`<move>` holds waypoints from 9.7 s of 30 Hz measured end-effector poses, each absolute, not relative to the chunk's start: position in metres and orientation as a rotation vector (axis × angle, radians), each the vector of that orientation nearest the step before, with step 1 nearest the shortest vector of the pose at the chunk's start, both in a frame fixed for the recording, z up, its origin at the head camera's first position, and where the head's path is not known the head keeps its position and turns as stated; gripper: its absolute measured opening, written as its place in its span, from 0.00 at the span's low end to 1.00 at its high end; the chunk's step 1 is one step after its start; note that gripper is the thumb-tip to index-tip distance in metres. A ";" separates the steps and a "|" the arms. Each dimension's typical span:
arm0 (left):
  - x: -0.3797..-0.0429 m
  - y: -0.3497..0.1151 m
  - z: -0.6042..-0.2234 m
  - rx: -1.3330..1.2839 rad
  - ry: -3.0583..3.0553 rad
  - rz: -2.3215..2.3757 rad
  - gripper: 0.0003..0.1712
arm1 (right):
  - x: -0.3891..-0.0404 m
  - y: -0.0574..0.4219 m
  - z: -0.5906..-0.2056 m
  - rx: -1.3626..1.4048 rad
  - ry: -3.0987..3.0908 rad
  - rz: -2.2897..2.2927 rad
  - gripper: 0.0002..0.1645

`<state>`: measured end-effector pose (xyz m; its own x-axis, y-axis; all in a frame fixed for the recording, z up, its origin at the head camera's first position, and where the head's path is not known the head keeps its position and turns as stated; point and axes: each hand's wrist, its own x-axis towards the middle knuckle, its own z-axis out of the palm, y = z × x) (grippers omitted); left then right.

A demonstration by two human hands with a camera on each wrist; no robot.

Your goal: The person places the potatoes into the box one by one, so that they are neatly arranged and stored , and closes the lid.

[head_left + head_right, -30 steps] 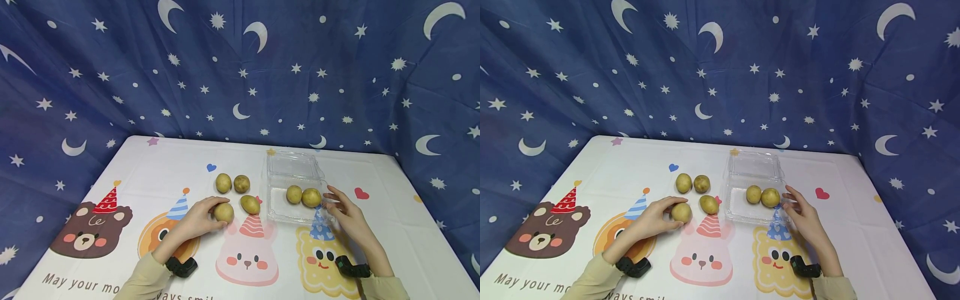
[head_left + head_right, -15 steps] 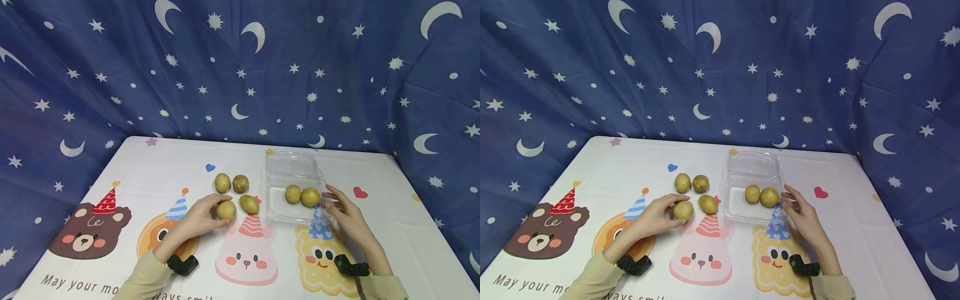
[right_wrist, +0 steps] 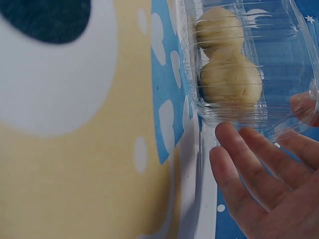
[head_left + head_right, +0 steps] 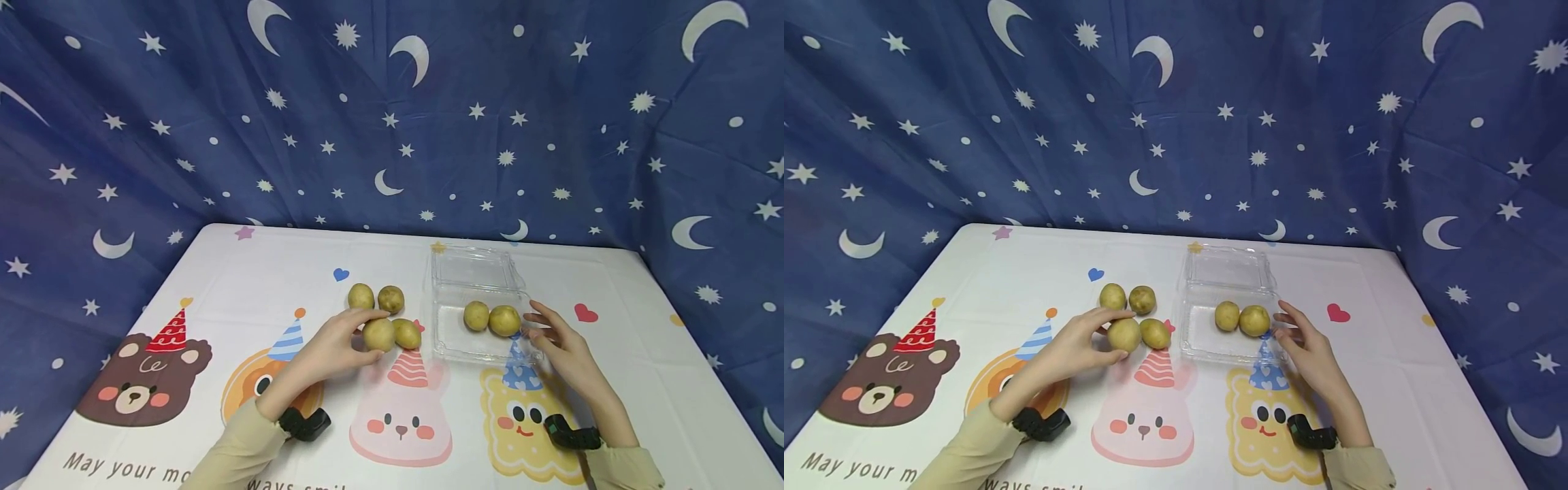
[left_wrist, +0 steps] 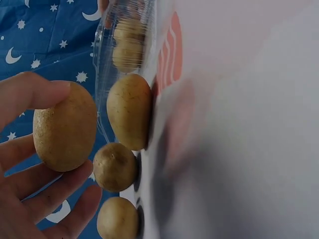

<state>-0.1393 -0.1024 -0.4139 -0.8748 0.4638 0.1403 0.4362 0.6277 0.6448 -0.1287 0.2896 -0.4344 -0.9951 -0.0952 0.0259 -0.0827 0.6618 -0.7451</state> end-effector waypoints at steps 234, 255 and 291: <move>-0.218 -0.131 -0.435 0.461 2.767 1.405 0.27 | -0.129 0.285 -0.432 -0.114 2.831 -1.281 0.34; -0.219 -0.133 -0.441 0.530 2.666 1.287 0.38 | -0.128 0.286 -0.434 -0.151 2.866 -1.290 0.33; -0.218 -0.134 -0.446 0.593 2.741 1.190 0.35 | -0.127 0.284 -0.430 -0.134 2.854 -1.270 0.33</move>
